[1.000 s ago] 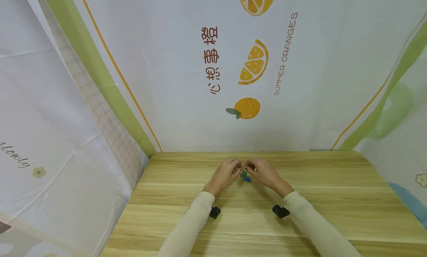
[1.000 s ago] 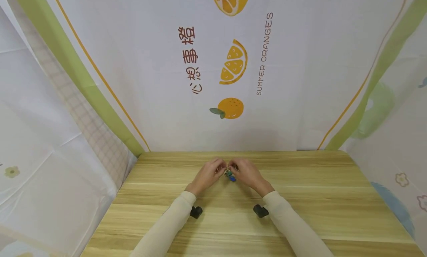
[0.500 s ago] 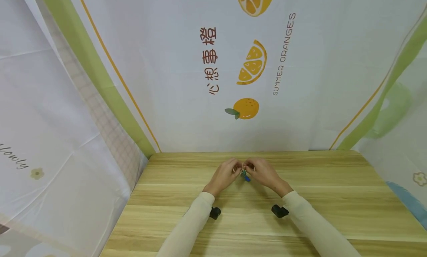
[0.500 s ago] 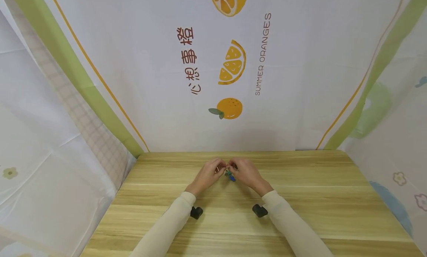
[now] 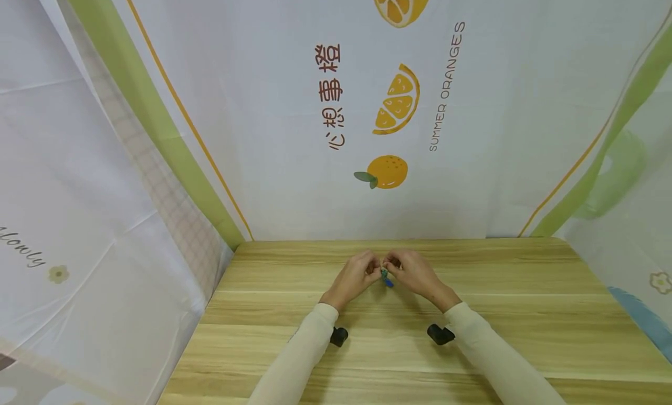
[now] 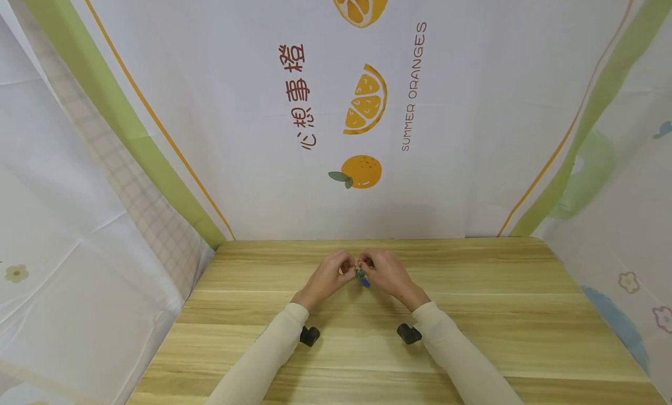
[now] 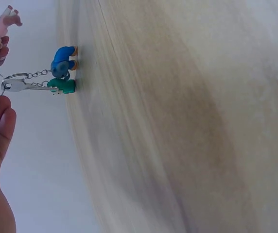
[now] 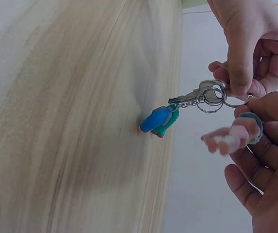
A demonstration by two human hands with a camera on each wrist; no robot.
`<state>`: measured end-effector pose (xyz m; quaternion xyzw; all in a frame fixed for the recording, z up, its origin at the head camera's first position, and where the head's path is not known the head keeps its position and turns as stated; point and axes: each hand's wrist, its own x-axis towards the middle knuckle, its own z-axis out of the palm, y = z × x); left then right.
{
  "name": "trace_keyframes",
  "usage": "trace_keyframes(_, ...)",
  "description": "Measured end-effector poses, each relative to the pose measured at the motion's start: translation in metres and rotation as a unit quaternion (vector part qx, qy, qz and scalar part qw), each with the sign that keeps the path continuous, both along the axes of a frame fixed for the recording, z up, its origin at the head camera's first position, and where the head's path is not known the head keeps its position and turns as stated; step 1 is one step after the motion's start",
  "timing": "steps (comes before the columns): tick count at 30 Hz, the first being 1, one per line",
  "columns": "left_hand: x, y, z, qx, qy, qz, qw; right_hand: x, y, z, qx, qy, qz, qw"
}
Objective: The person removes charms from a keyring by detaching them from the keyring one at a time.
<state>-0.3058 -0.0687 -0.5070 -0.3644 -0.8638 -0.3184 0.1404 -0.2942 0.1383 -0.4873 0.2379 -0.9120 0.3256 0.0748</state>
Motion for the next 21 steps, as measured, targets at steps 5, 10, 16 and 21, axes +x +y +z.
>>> trace_keyframes(5, -0.0006, -0.0018, 0.0010, -0.005, 0.037, -0.028, 0.9989, 0.0001, 0.0000, -0.0016, 0.005, 0.004, 0.001, 1.0000)
trace_keyframes(10, 0.0003, -0.0042, 0.0039, -0.018, 0.051, -0.047, 0.9974, -0.0004, 0.0004, -0.0015, 0.004, 0.006, 0.004, 1.0000)
trace_keyframes(16, 0.0019, -0.0046, 0.0046, -0.014, 0.081, -0.038, 0.9959, -0.0003, 0.0020, -0.0005, -0.002, -0.002, 0.002, 1.0000)
trace_keyframes(21, 0.0045, -0.0019, 0.0030, -0.020, 0.053, 0.008, 0.9984, 0.0004, 0.0014, -0.0013, -0.008, 0.007, -0.009, 0.9999)
